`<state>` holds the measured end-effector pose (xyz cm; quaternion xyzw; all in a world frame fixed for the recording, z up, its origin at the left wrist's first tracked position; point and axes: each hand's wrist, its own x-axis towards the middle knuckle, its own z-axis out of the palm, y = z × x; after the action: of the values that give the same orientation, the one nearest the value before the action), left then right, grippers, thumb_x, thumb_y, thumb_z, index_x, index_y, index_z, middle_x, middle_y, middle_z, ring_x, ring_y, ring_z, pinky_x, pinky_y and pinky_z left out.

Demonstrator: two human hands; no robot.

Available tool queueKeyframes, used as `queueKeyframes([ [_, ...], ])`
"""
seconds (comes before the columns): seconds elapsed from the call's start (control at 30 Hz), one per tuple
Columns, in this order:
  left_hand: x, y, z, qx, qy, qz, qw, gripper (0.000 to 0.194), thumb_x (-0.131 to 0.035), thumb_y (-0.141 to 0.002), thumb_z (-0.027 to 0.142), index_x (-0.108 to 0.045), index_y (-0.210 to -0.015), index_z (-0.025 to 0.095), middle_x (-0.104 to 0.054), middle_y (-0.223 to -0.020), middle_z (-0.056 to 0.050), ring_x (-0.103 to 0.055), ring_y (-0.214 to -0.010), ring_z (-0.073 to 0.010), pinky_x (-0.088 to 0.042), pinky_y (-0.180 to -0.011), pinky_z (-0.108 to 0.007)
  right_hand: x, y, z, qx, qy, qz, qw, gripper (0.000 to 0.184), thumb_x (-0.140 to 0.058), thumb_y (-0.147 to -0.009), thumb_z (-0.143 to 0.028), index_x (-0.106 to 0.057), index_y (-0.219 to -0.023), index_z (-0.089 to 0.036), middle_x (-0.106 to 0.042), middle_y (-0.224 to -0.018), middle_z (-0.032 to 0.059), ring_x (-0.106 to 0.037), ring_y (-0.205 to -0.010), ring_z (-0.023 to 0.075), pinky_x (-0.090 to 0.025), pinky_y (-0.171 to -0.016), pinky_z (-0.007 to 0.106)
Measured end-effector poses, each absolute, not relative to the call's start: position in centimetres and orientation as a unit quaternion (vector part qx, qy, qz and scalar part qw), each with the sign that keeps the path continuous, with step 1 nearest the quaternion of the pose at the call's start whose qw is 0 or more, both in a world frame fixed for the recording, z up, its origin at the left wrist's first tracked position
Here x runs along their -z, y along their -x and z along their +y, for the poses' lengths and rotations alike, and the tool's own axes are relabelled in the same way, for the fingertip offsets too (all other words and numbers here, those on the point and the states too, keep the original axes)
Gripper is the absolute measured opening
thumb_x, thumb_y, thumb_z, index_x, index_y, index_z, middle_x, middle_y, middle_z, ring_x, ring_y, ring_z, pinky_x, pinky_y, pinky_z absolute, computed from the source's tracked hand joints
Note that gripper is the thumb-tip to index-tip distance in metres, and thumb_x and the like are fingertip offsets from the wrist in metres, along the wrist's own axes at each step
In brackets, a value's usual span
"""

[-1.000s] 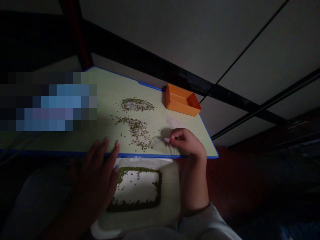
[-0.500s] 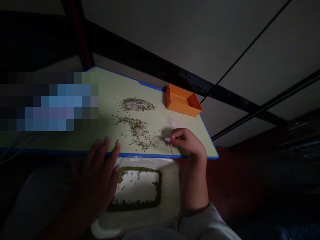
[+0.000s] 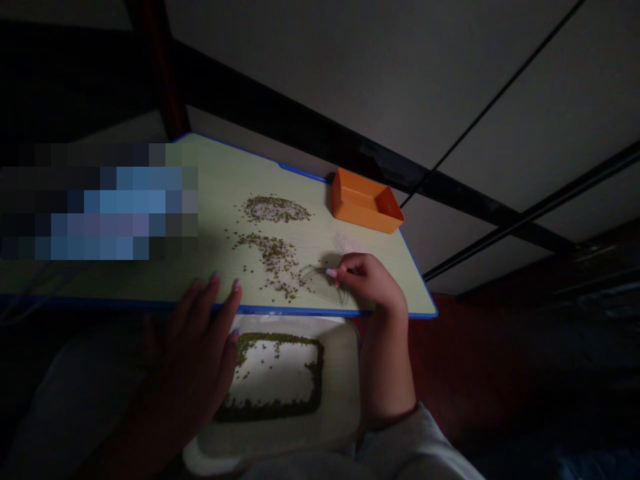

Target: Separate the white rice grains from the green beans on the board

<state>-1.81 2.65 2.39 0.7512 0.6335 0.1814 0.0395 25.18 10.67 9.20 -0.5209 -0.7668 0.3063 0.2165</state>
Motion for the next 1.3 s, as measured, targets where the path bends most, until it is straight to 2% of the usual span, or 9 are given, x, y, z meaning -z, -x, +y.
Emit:
queueKeyframes([
  [0.37, -2.72, 1.53, 2.59, -0.185, -0.741, 0.644, 0.047, 0.051, -0.023, -0.088, 0.030, -0.037, -0.137, 0.023, -0.034, -0.152, -0.011, -0.025, -0.143, -0.0288, -0.023, -0.108, -0.070, -9.09, -25.02, 10.78, -0.349, 0.472, -0.776, 0.232, 0.033, -0.059, -0.085, -0.039, -0.063, -0.064, -0.014, -0.059, -0.063, 0.0009, -0.051, -0.062, 0.0097, -0.040, -0.064, 0.023],
  [0.57, -2.55, 1.62, 2.62, -0.185, -0.746, 0.639, 0.038, 0.051, -0.024, -0.088, 0.029, -0.034, -0.138, 0.025, -0.032, -0.153, -0.010, -0.022, -0.144, -0.0269, -0.022, -0.109, -0.069, -8.82, -24.83, 10.97, -0.343, 0.475, -0.777, 0.229, 0.030, -0.060, -0.084, -0.036, -0.062, -0.064, -0.014, -0.059, -0.063, 0.0000, -0.051, -0.062, 0.0093, -0.040, -0.064, 0.023],
  [0.97, -2.61, 1.56, 2.73, -0.183, -0.748, 0.637, 0.035, 0.050, -0.024, -0.089, 0.029, -0.037, -0.137, 0.023, -0.033, -0.152, -0.012, -0.024, -0.143, -0.0296, -0.025, -0.106, -0.071, -8.64, -24.63, 11.03, -0.349, 0.471, -0.781, 0.214, 0.028, -0.061, -0.084, -0.033, -0.063, -0.065, -0.013, -0.058, -0.063, 0.0002, -0.049, -0.061, 0.0093, -0.040, -0.064, 0.023],
  [1.17, -2.38, 1.71, 2.67, -0.184, -0.753, 0.631, 0.021, 0.051, -0.025, -0.088, 0.029, -0.034, -0.138, 0.023, -0.034, -0.152, -0.012, -0.026, -0.142, -0.0297, -0.025, -0.106, -0.070, -9.13, -25.10, 10.63, -0.350, 0.462, -0.778, 0.245, 0.032, -0.061, -0.084, -0.038, -0.063, -0.063, -0.013, -0.058, -0.062, 0.0001, -0.050, -0.061, 0.0092, -0.039, -0.062, 0.022],
  [1.3, -2.23, 1.86, 2.60, -0.185, -0.759, 0.623, 0.022, 0.052, -0.027, -0.088, 0.030, -0.032, -0.139, 0.024, -0.032, -0.152, -0.012, -0.024, -0.143, -0.0301, -0.026, -0.106, -0.070, -9.33, -25.43, 10.45, -0.371, 0.455, -0.778, 0.223, 0.033, -0.062, -0.083, -0.040, -0.063, -0.062, -0.013, -0.058, -0.062, 0.0004, -0.051, -0.061, 0.0088, -0.039, -0.062, 0.022],
])
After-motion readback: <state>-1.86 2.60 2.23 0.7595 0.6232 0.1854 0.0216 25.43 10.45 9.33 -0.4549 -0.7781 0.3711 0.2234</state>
